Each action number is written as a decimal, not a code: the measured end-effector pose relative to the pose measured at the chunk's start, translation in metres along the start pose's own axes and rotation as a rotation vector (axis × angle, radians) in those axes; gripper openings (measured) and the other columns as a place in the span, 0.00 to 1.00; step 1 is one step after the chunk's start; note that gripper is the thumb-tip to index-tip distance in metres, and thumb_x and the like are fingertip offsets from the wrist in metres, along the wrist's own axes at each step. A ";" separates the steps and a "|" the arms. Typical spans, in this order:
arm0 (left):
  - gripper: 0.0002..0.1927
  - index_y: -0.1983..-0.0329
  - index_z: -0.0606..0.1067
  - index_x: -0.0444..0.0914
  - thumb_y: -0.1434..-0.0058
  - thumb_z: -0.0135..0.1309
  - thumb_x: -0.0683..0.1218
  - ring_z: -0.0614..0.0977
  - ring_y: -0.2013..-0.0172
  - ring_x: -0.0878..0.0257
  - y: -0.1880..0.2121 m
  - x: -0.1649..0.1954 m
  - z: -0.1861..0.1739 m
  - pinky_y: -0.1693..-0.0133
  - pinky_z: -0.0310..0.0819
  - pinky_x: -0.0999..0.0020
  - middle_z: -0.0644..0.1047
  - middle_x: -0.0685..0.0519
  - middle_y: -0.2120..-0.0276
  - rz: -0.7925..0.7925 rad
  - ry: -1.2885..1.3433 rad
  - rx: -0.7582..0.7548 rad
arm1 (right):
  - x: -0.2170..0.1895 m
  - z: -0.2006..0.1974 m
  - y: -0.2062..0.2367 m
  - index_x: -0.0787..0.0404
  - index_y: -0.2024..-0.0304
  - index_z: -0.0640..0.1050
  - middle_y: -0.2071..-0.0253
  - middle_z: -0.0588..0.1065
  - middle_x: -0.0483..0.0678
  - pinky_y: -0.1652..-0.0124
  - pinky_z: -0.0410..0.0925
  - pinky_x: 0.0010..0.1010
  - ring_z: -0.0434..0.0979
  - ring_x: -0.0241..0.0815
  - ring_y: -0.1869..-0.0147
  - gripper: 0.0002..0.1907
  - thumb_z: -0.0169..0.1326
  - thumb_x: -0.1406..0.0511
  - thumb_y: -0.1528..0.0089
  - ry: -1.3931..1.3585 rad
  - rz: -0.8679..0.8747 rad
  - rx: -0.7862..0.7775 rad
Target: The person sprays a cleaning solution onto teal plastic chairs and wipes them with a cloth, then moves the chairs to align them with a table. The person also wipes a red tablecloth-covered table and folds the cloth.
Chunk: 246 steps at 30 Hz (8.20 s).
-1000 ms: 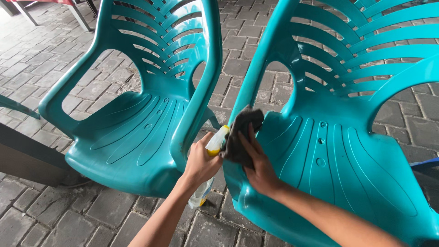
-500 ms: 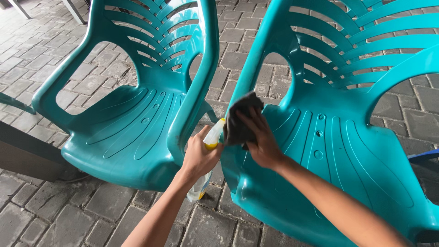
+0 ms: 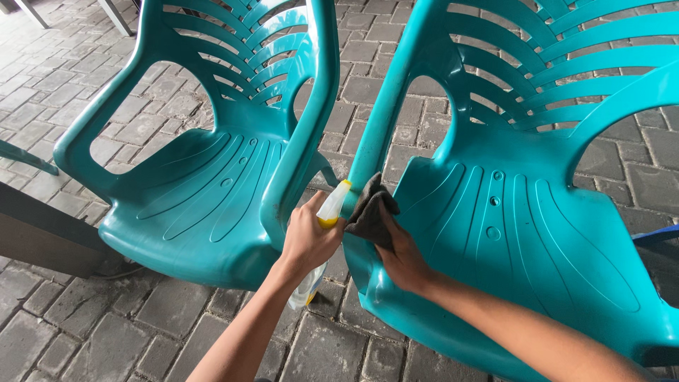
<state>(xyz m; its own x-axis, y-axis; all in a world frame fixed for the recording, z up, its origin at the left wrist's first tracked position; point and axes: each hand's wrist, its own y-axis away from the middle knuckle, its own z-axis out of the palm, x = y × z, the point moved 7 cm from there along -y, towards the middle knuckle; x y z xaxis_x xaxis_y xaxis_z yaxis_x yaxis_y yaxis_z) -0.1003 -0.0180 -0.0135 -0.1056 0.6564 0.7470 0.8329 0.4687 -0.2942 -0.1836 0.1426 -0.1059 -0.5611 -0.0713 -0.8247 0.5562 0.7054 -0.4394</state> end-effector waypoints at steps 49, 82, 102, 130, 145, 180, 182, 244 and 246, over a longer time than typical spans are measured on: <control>0.14 0.61 0.75 0.35 0.51 0.57 0.44 0.83 0.65 0.38 0.007 0.019 0.023 0.61 0.77 0.50 0.80 0.37 0.71 0.062 -0.009 -0.072 | -0.041 -0.009 0.059 0.48 0.30 0.64 0.21 0.45 0.49 0.28 0.37 0.57 0.38 0.56 0.18 0.43 0.58 0.72 0.48 0.477 0.066 -0.787; 0.13 0.63 0.76 0.36 0.53 0.57 0.42 0.82 0.75 0.39 0.053 0.123 0.078 0.70 0.76 0.54 0.77 0.38 0.80 0.196 0.007 -0.264 | -0.008 -0.169 0.126 0.62 0.55 0.81 0.52 0.81 0.58 0.45 0.67 0.46 0.75 0.60 0.45 0.17 0.49 0.57 0.35 0.595 0.834 -0.250; 0.28 0.56 0.79 0.45 0.66 0.62 0.40 0.81 0.65 0.42 0.080 0.182 0.237 0.60 0.74 0.49 0.80 0.42 0.73 0.705 -0.128 -0.679 | -0.117 -0.315 0.135 0.63 0.44 0.77 0.46 0.79 0.49 0.43 0.71 0.45 0.79 0.44 0.42 0.21 0.59 0.64 0.38 -0.717 0.476 0.722; 0.16 0.63 0.79 0.39 0.56 0.61 0.47 0.78 0.74 0.41 0.116 0.277 0.282 0.66 0.71 0.52 0.80 0.43 0.76 0.424 -0.222 -0.708 | -0.060 -0.368 0.206 0.68 0.50 0.79 0.65 0.77 0.49 0.65 0.66 0.30 0.74 0.36 0.62 0.15 0.51 0.61 0.28 -0.386 0.263 0.481; 0.22 0.58 0.79 0.40 0.60 0.63 0.47 0.80 0.72 0.44 0.110 0.241 0.285 0.63 0.73 0.54 0.81 0.43 0.73 0.491 -0.108 -0.774 | -0.124 -0.350 0.193 0.69 0.40 0.70 0.41 0.75 0.61 0.36 0.68 0.45 0.74 0.62 0.33 0.20 0.49 0.73 0.35 0.504 -0.179 0.434; 0.14 0.65 0.81 0.37 0.53 0.57 0.49 0.82 0.69 0.39 0.087 0.305 0.254 0.63 0.77 0.51 0.80 0.39 0.75 0.435 -0.028 -0.580 | -0.094 -0.457 0.229 0.68 0.50 0.78 0.51 0.77 0.48 0.46 0.66 0.28 0.74 0.34 0.48 0.15 0.55 0.62 0.32 -0.282 0.014 1.075; 0.14 0.65 0.81 0.37 0.53 0.57 0.49 0.82 0.69 0.39 0.087 0.312 0.248 0.63 0.78 0.51 0.80 0.39 0.75 0.423 0.030 -0.547 | -0.107 -0.464 0.235 0.72 0.48 0.76 0.50 0.75 0.49 0.45 0.63 0.31 0.71 0.35 0.47 0.16 0.56 0.62 0.29 -0.228 0.021 1.131; 0.15 0.63 0.81 0.37 0.52 0.58 0.48 0.87 0.65 0.48 0.031 0.258 0.285 0.60 0.79 0.59 0.85 0.46 0.69 0.447 0.280 -0.484 | -0.087 -0.375 0.153 0.56 0.34 0.71 0.25 0.57 0.60 0.34 0.60 0.50 0.58 0.69 0.27 0.30 0.56 0.62 0.40 1.006 0.272 0.485; 0.14 0.64 0.81 0.37 0.53 0.58 0.48 0.86 0.65 0.46 0.037 0.262 0.286 0.60 0.79 0.59 0.83 0.45 0.70 0.508 0.255 -0.525 | -0.102 -0.349 0.177 0.57 0.34 0.70 0.27 0.56 0.60 0.35 0.59 0.53 0.56 0.73 0.27 0.31 0.57 0.63 0.40 1.130 0.208 0.434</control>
<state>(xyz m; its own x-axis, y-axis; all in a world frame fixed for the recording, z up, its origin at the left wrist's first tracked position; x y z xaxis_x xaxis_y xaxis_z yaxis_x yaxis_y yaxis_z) -0.2530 0.3407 0.0008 0.4336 0.5300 0.7287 0.9009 -0.2367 -0.3639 -0.2418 0.5209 0.0249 -0.5331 0.8181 -0.2155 0.7352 0.3220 -0.5965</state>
